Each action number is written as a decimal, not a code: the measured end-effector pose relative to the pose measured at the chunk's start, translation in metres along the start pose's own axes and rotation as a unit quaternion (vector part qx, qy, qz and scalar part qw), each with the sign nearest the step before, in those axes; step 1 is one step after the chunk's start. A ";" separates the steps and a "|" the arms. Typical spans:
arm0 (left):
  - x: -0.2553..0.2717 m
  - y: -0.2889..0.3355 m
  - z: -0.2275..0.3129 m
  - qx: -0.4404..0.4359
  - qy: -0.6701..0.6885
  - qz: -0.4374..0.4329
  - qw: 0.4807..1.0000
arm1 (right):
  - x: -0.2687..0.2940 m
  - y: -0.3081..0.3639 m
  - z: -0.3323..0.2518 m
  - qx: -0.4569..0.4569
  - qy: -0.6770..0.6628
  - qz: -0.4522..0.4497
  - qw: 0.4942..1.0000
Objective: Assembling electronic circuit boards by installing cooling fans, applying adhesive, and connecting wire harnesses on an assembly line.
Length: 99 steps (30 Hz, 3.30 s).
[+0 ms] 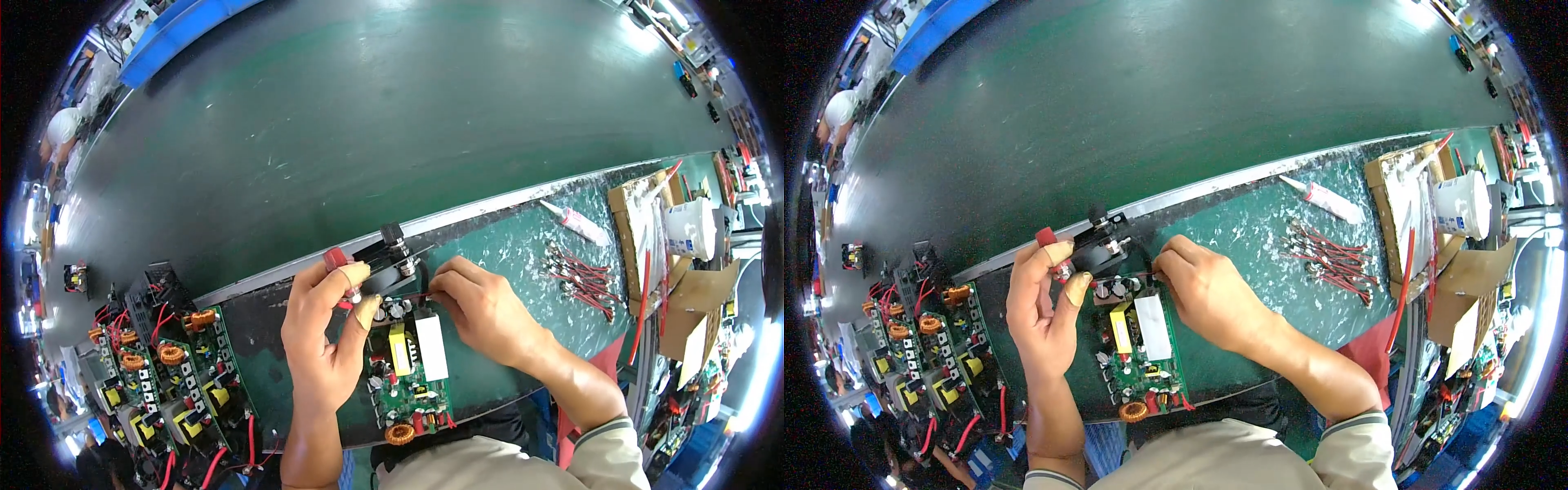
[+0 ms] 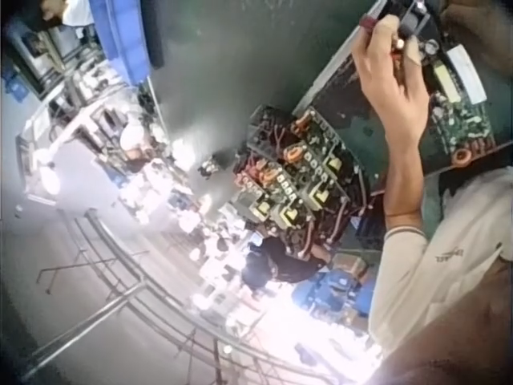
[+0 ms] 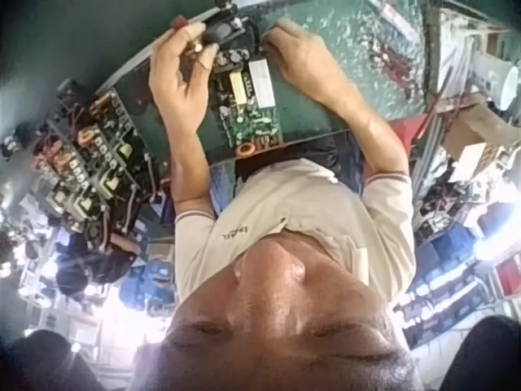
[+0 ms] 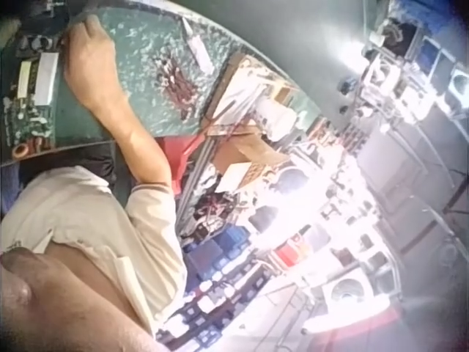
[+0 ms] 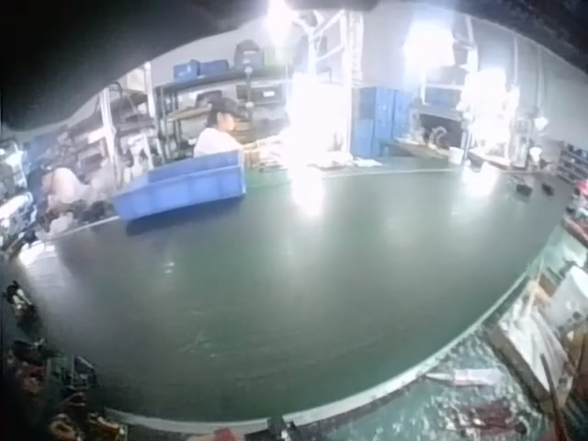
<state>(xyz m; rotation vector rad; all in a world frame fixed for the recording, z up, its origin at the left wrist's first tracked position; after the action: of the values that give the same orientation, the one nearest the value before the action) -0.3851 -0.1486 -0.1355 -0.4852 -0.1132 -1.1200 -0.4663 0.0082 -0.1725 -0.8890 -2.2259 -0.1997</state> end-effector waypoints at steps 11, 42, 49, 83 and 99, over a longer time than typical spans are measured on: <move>0.000 0.011 -0.020 0.033 0.086 0.003 0.996 | -0.002 0.003 0.005 -0.019 -0.032 0.008 0.999; 0.002 0.009 -0.018 0.016 0.094 0.053 0.994 | -0.006 0.007 -0.003 -0.005 0.006 0.014 1.000; 0.000 0.012 -0.022 0.026 0.089 -0.001 0.996 | -0.003 0.010 -0.008 0.017 0.030 0.056 0.998; -0.019 0.000 0.048 -0.133 -0.349 -0.020 0.927 | 0.013 -0.017 0.003 -0.131 -0.209 -0.189 0.951; -0.001 0.031 0.063 -0.091 -0.333 0.073 0.936 | 0.002 -0.015 -0.036 -0.153 -0.294 -0.106 0.937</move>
<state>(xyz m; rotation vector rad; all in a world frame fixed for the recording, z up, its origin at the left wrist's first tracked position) -0.3483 -0.1096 -0.0894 -1.0139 -0.5595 -0.7855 -0.4566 -0.0153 -0.1433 -0.9607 -2.9108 -0.4388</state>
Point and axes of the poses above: each hand's wrist, its own y-axis away from the middle knuckle, its own x-axis out of the back of the hand, z = x × y, the point moved 8 cm from there along -y, towards the middle knuckle, and after that the axes turned 3 degrees about y, right-handed, at the moved point
